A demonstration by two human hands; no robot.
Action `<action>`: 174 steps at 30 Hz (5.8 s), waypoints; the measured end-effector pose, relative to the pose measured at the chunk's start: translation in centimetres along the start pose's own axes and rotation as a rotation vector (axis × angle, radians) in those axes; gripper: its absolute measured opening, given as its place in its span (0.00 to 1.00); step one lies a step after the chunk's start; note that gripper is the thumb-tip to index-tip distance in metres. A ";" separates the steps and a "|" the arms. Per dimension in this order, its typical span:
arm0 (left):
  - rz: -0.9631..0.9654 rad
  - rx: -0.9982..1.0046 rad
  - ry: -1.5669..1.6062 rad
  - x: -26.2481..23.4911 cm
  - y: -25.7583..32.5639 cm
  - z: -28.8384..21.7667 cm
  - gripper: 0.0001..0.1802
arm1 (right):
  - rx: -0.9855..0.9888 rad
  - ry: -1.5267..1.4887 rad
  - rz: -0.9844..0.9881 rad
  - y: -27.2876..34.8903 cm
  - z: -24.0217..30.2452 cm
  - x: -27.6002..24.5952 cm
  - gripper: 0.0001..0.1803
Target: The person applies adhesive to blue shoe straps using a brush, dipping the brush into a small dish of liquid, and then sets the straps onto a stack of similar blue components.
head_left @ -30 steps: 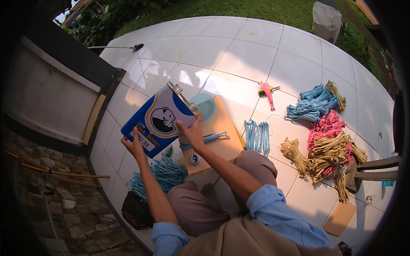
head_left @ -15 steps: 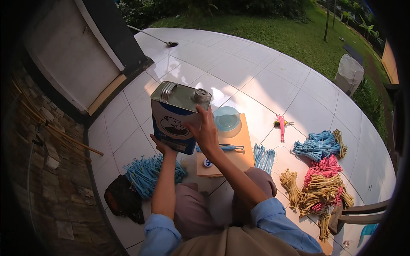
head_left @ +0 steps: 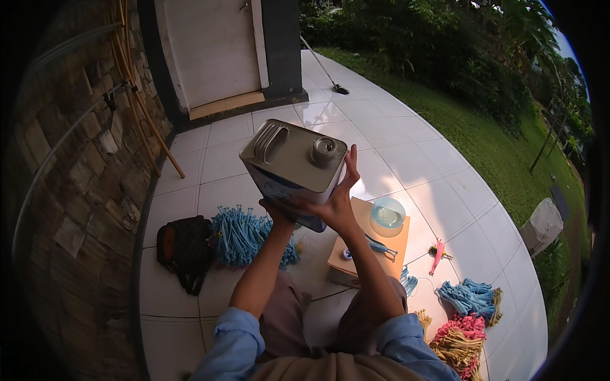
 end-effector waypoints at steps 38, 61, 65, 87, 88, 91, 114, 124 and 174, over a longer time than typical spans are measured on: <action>0.638 -0.326 -2.518 -8.5 5.8 -5.0 0.32 | 0.826 0.024 0.156 30.8 -8.9 6.0 0.67; 0.805 -0.499 -2.706 -7.1 6.7 -1.2 0.48 | 0.656 0.677 0.323 20.7 -10.6 -4.3 0.19; 0.975 -0.311 -2.604 -5.0 8.2 1.2 0.47 | 0.637 0.731 0.396 22.1 -13.3 -4.0 0.20; 0.948 -0.822 -2.554 -8.9 8.3 1.5 0.53 | 0.604 0.411 0.576 22.7 -4.5 3.3 0.16; 0.970 -0.819 -2.561 -8.9 8.4 1.7 0.53 | 0.605 0.407 0.574 22.7 -4.5 3.2 0.16; 0.973 -0.775 -2.525 -9.3 8.2 1.7 0.52 | 0.616 0.402 0.574 22.8 -4.3 3.4 0.16; 0.878 -0.443 -2.534 -9.0 8.7 -1.7 0.35 | 0.705 0.229 0.252 32.5 -6.6 3.9 0.67; 0.621 -0.246 -2.366 -0.9 9.8 -10.6 0.33 | 0.636 -0.049 0.180 26.5 -3.0 7.2 0.62; 0.244 0.649 -2.047 8.1 16.1 -16.2 0.17 | 0.279 0.229 1.243 7.2 -1.4 7.0 0.11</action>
Point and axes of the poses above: each hand's wrist, its own y-axis away from the middle knuckle, its own x-axis out of the palm, z = x × y, the point moved 7 cm from there along -y, towards the middle knuckle, and after that the axes turned 5 degrees about x, right-handed, at the moved point
